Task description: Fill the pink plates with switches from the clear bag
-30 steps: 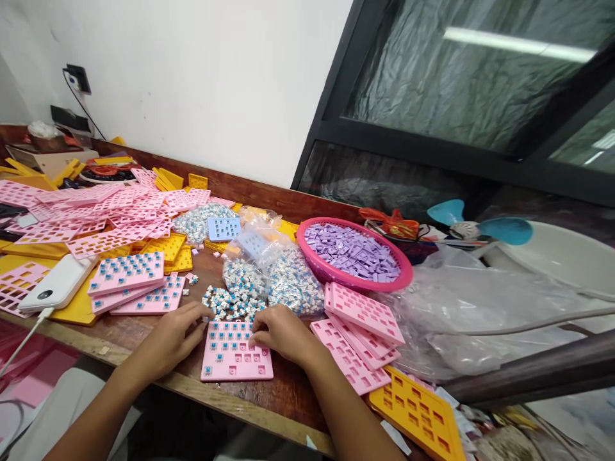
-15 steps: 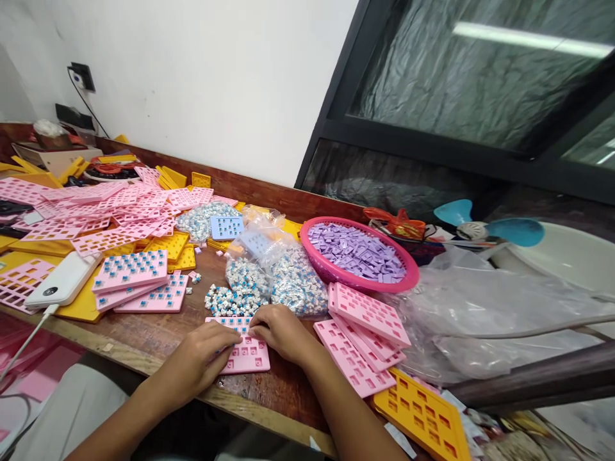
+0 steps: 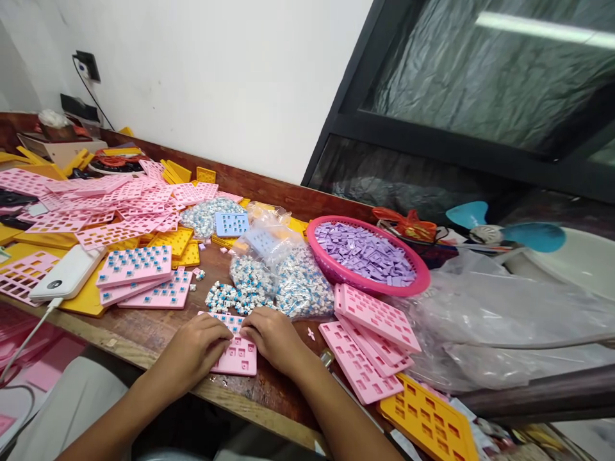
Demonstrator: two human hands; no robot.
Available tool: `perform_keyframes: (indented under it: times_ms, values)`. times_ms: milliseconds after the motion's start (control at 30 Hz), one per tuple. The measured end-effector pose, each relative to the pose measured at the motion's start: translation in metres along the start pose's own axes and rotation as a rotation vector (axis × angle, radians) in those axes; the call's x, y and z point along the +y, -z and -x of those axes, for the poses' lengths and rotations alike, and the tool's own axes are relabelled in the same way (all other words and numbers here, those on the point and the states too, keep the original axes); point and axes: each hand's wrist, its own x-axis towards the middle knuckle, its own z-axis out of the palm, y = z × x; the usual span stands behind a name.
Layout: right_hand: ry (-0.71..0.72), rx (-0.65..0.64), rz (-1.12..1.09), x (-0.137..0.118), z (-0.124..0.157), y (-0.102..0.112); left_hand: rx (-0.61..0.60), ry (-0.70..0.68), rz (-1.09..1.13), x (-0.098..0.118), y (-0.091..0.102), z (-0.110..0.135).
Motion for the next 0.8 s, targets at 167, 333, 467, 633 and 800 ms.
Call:
perform_keyframes:
  times_ms: [167,333,467,633,800]
  values:
    - [0.008,0.036,0.104,0.000,0.001,-0.005,-0.026,0.045,0.014,-0.002,0.000,-0.004]
    - [0.038,0.077,0.170,0.000,0.001,-0.010,0.005,0.074,-0.019,-0.002,-0.002,-0.004]
    - [0.000,0.060,0.145,-0.003,-0.001,-0.009,0.004,0.083,-0.084,-0.002,-0.004,-0.004]
    - [-0.070,0.026,0.121,-0.006,-0.001,-0.009,-0.015,0.088,-0.176,0.003,-0.005,-0.005]
    - [-0.069,0.029,-0.059,-0.002,-0.002,0.000,-0.039,0.102,-0.231,0.004,-0.001,-0.007]
